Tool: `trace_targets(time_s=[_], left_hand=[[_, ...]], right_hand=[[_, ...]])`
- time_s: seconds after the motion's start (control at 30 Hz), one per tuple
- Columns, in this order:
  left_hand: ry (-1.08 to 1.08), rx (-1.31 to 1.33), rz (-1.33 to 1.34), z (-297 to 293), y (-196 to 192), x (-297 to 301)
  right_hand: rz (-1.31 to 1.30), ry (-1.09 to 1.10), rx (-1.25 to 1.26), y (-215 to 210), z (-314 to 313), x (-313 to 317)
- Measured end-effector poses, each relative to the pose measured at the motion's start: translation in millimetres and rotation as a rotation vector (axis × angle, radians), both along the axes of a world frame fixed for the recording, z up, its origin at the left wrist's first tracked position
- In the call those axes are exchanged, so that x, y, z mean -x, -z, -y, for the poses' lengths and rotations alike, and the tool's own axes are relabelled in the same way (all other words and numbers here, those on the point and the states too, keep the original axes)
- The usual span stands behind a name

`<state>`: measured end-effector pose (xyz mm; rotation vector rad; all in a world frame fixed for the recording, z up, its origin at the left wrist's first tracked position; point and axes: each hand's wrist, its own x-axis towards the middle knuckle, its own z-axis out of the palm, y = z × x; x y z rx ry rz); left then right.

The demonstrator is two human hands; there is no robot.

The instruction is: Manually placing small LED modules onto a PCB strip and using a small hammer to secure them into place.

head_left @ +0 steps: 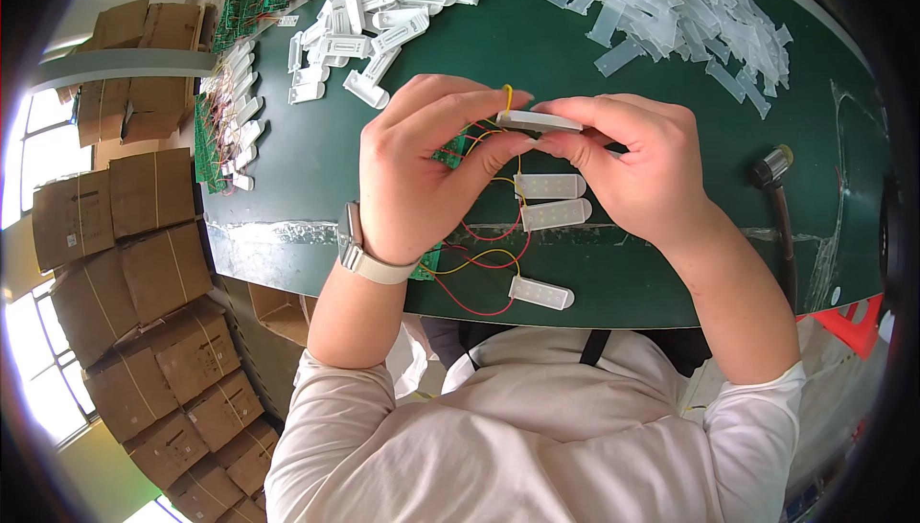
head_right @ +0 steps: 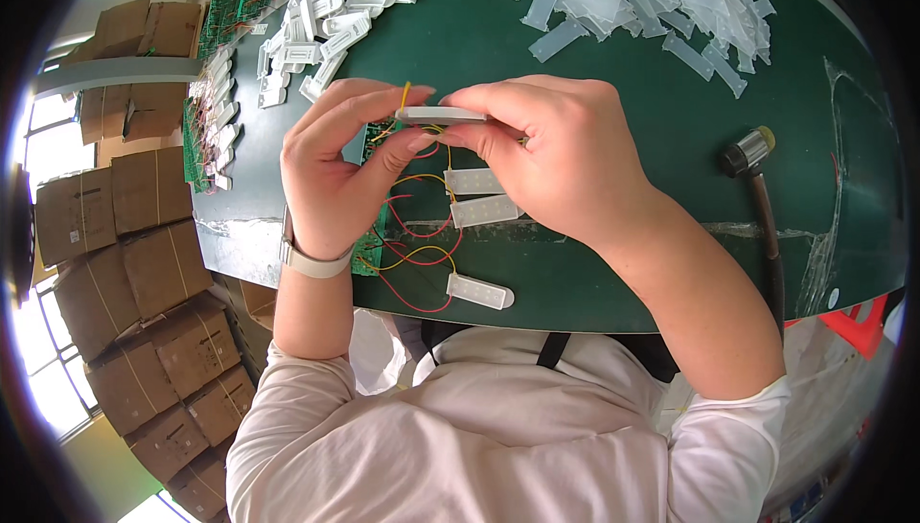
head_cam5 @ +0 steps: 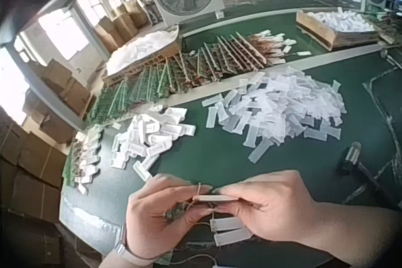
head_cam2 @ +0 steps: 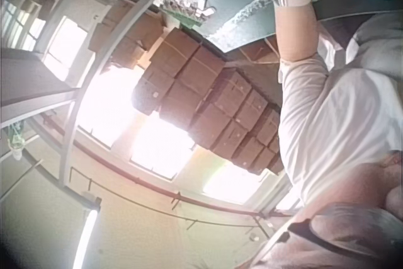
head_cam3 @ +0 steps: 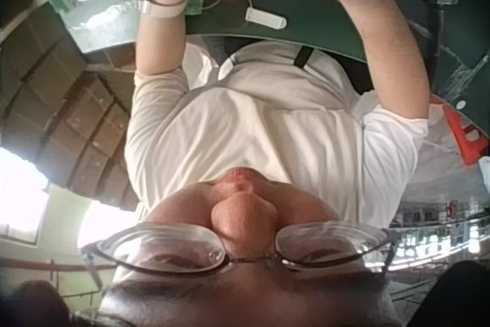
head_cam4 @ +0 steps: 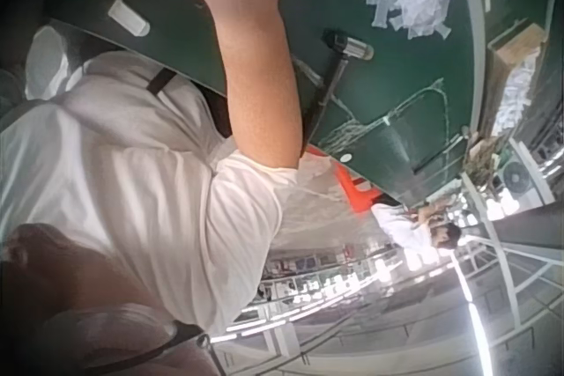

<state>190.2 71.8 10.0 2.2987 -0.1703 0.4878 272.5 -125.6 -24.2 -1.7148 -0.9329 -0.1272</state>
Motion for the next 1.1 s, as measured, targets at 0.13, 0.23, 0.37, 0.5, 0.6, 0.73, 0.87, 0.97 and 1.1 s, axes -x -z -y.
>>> trace_targets(time_s=[0.13, 0.23, 0.37, 0.5, 0.6, 0.73, 0.87, 0.97, 1.1], left_hand=[[0.018, -0.033, 0.098, -3, 1, -2], [0.001, -0.035, 0.136, -2, 0, -2], [-0.005, 0.003, 0.139, -1, 3, -1], [-0.032, 0.033, 0.113, 1, 4, 1], [-0.071, 0.033, 0.164, 0, 5, -2], [-0.058, 0.039, 0.115, -4, 6, -1], [-0.046, 0.052, 0.073, -6, 7, 0], [-0.054, 0.037, 0.043, -5, 4, 2], [-0.076, 0.037, 0.103, -3, 7, -3]], right_hand=[[0.069, -0.007, -0.012, -1, -3, 1], [0.047, 0.007, -0.06, -1, -6, 2], [0.104, 0.013, -0.026, -6, -3, 4], [0.154, 0.029, 0.003, -4, -2, 4], [0.108, 0.061, -0.074, 5, -12, 5], [0.117, -0.023, 0.004, 2, -7, -3], [0.093, -0.016, -0.017, 4, -7, -1], [0.123, -0.008, -0.018, 2, -6, -2], [0.091, -0.01, -0.004, 0, -4, -6]])
